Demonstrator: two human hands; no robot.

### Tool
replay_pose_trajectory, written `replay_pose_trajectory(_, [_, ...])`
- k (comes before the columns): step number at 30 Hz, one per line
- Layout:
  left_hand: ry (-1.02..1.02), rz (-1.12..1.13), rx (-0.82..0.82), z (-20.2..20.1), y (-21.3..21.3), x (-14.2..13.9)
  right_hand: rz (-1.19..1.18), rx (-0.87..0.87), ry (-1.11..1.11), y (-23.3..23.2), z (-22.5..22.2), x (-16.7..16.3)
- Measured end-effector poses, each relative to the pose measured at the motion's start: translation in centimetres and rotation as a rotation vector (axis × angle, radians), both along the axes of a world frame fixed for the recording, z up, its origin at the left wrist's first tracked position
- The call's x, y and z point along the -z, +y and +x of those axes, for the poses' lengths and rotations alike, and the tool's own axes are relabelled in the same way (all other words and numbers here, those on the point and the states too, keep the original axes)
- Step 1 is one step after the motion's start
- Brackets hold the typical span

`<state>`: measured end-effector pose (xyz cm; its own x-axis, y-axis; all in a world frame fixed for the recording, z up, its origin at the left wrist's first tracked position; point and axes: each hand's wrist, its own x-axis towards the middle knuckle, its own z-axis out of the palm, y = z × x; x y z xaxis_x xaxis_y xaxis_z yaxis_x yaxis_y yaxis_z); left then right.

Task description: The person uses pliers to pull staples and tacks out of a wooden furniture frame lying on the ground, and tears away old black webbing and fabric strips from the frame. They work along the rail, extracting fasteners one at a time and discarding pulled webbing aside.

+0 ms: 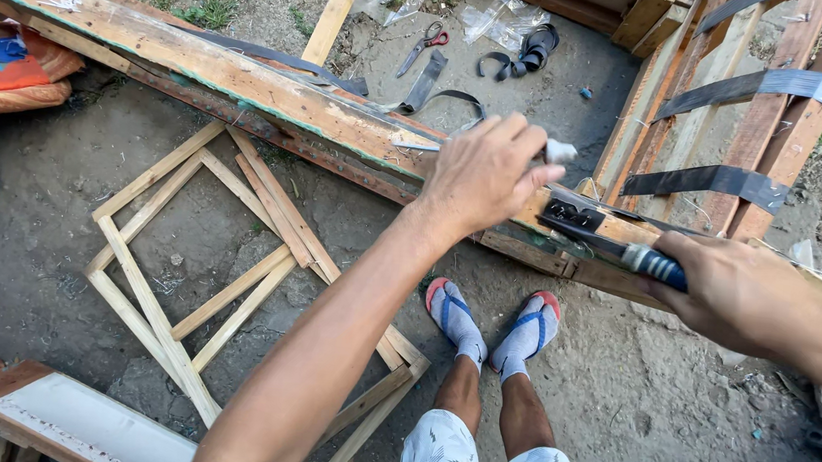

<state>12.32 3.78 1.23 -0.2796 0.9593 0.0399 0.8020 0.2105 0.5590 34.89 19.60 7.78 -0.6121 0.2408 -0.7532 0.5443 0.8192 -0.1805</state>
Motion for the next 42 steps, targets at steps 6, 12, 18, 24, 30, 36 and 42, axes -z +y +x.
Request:
replay_pose_trajectory(6, [0.163, 0.085, -0.195, 0.0, -0.2, 2.5, -0.521, 0.408, -0.461, 2.5, -1.4, 0.9])
replay_pose_trajectory(12, [0.14, 0.145, -0.199, 0.3, -0.4, 2.2, -0.898, 0.77, -0.622, 4.5, -2.0, 1.4])
replay_pose_trajectory(18, [0.097, 0.104, -0.219, 0.3, -0.2, 1.6, -0.816, 0.662, -0.655, 5.4, -1.5, 1.4])
replay_pose_trajectory(24, [0.066, 0.079, -0.228, 0.2, -0.4, 1.5, -0.065, -0.05, -0.235, 5.2, -0.2, 1.3])
replay_pose_trajectory(30, [0.054, 0.071, -0.234, 0.1, -0.4, 1.8, -0.281, 0.213, 0.009, 4.5, 1.2, 1.5])
replay_pose_trajectory(36, [0.09, -0.017, -0.202, -0.3, 0.0, 2.6, -0.028, -0.107, 0.173, 4.1, 1.8, 2.7])
replay_pose_trajectory(42, [0.084, -0.028, -0.221, -0.2, 0.0, 3.0, 0.312, -0.574, 0.346, 4.5, 1.2, 4.8])
